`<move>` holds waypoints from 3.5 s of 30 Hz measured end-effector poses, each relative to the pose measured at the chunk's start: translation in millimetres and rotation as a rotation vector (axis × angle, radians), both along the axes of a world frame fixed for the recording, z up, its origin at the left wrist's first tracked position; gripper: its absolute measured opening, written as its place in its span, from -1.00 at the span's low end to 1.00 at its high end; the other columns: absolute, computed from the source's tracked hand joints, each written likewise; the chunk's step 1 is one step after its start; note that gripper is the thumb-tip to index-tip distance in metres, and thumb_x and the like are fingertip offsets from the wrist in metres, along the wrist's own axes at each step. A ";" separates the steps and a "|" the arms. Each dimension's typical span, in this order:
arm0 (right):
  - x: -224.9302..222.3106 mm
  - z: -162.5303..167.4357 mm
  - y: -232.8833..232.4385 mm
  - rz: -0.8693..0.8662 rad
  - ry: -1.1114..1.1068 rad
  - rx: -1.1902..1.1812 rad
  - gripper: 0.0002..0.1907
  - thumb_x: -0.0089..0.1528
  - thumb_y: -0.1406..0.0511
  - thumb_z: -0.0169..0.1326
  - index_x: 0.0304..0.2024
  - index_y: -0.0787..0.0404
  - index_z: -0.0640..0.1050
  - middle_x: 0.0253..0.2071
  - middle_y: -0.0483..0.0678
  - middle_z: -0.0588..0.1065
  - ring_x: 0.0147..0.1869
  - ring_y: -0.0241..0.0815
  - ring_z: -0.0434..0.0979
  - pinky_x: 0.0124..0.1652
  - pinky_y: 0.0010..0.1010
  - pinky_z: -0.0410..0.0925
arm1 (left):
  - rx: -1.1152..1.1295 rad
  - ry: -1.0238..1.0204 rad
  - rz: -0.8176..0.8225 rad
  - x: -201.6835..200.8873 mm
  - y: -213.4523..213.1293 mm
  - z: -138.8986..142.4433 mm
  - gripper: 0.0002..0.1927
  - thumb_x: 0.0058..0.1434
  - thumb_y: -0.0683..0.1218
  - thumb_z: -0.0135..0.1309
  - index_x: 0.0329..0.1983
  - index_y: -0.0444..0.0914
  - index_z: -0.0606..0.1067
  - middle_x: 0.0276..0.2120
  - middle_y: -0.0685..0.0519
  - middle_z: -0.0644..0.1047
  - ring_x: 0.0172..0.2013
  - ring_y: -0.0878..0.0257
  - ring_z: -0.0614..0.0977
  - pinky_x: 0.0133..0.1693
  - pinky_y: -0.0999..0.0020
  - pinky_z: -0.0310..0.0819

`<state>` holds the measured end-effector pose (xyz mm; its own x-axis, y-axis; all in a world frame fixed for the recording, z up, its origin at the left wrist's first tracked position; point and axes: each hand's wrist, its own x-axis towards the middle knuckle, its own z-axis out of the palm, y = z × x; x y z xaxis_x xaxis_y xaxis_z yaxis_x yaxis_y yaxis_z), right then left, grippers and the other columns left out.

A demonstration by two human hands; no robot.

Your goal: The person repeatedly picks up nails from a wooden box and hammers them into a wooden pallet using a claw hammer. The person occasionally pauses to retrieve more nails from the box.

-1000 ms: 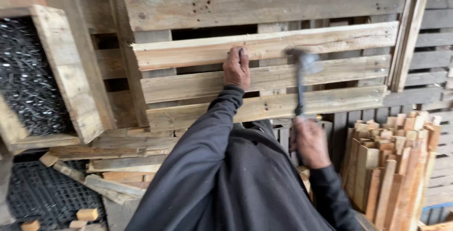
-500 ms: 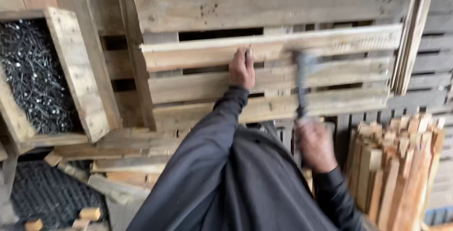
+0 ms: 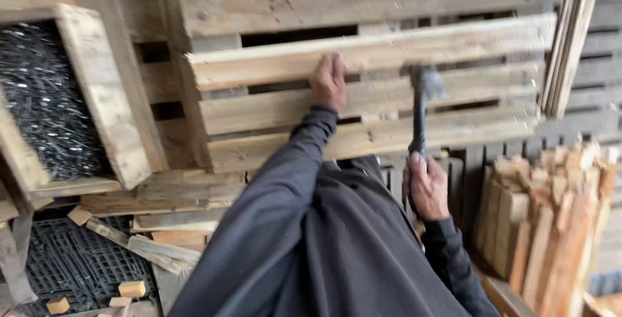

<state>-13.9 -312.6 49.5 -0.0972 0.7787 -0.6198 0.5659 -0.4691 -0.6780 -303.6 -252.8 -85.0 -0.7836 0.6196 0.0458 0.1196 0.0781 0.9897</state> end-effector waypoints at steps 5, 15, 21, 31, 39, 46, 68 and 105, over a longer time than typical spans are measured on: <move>24.7 -6.4 4.2 -0.149 0.494 0.158 -0.69 0.39 0.08 0.06 -0.15 0.19 0.40 -0.41 -0.20 0.38 -0.42 -0.40 0.37 -0.45 -0.52 0.32 | 0.354 -1.076 0.163 12.5 12.2 -9.4 -0.65 0.55 0.03 -0.07 -0.25 -0.31 0.46 -0.40 0.04 0.50 -0.45 0.26 0.45 -0.39 0.30 0.38; 37.3 -35.9 -19.9 -0.263 0.250 -0.134 -0.55 0.36 -0.03 -0.01 -0.29 0.24 0.42 -0.60 -0.10 0.37 -0.65 -0.32 0.31 -0.61 -0.49 0.22 | 0.110 -1.568 -0.249 55.0 6.3 20.9 -0.71 0.37 -0.22 -0.26 0.06 -0.43 0.39 -0.26 -0.15 0.59 -0.26 0.04 0.66 -0.12 0.06 0.64; 43.9 -31.3 -45.0 -0.226 0.307 0.025 -0.58 0.35 -0.01 0.03 -0.23 0.22 0.45 -0.57 -0.13 0.38 -0.58 -0.36 0.33 -0.55 -0.53 0.24 | 0.100 -1.455 -0.566 53.6 -2.9 31.3 -0.79 0.41 -0.29 -0.10 0.05 -0.41 0.47 -0.11 -0.21 0.62 -0.15 0.00 0.68 0.00 0.04 0.64; 40.4 -39.5 -47.8 -0.302 0.223 -0.188 -0.60 0.34 0.03 0.05 -0.28 0.24 0.44 -0.60 -0.10 0.37 -0.62 -0.31 0.32 -0.58 -0.46 0.24 | 0.138 -1.477 -0.575 44.4 -20.2 38.6 -0.82 0.36 -0.17 0.16 -0.05 -0.38 0.54 -0.12 -0.15 0.64 -0.11 0.05 0.70 -0.01 0.08 0.66; 34.4 -63.4 -60.0 -0.225 0.206 -0.112 -0.59 0.35 0.01 0.06 -0.25 0.23 0.42 -0.58 -0.17 0.37 -0.59 -0.37 0.33 -0.57 -0.50 0.26 | 0.046 -1.385 -0.561 41.8 -30.9 24.2 -0.74 0.17 -0.04 0.34 -0.31 -0.22 0.48 -0.39 0.02 0.60 -0.38 0.22 0.63 -0.28 0.30 0.60; 28.5 -62.8 -60.6 -0.267 0.188 -0.208 -0.60 0.30 -0.01 0.08 -0.24 0.20 0.46 -0.62 -0.17 0.34 -0.64 -0.36 0.27 -0.60 -0.48 0.21 | -0.100 -0.959 -0.519 55.0 -15.6 1.1 -0.71 0.19 -0.01 0.40 -0.31 -0.25 0.52 -0.50 0.14 0.48 -0.57 0.37 0.37 -0.54 0.43 0.27; 39.4 -40.4 -66.0 -0.145 0.382 0.184 -0.59 0.34 0.03 0.10 -0.09 0.25 0.44 -0.52 -0.19 0.40 -0.50 -0.41 0.40 -0.49 -0.54 0.32 | -0.121 0.048 -0.730 56.1 -9.3 37.1 -0.89 0.27 -0.09 0.25 -0.18 -0.18 0.62 -0.32 0.08 0.68 -0.36 0.28 0.68 -0.29 0.40 0.62; 25.2 103.8 34.4 0.379 1.049 0.494 -0.45 0.36 -0.09 0.03 -0.03 0.28 0.49 -0.41 0.11 0.42 -0.48 -0.09 0.44 -0.42 -0.26 0.44 | 0.087 0.220 -0.117 60.2 2.1 13.7 -0.83 0.51 -0.08 -0.01 0.01 -0.28 0.45 -0.20 -0.15 0.60 -0.17 -0.06 0.68 -0.13 0.18 0.58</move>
<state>11.3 -278.2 153.3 -0.6451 0.7218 0.2506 -0.3180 0.0446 -0.9470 -243.4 -250.7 -71.3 -0.6719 0.6920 0.2641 0.3359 -0.0332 0.9413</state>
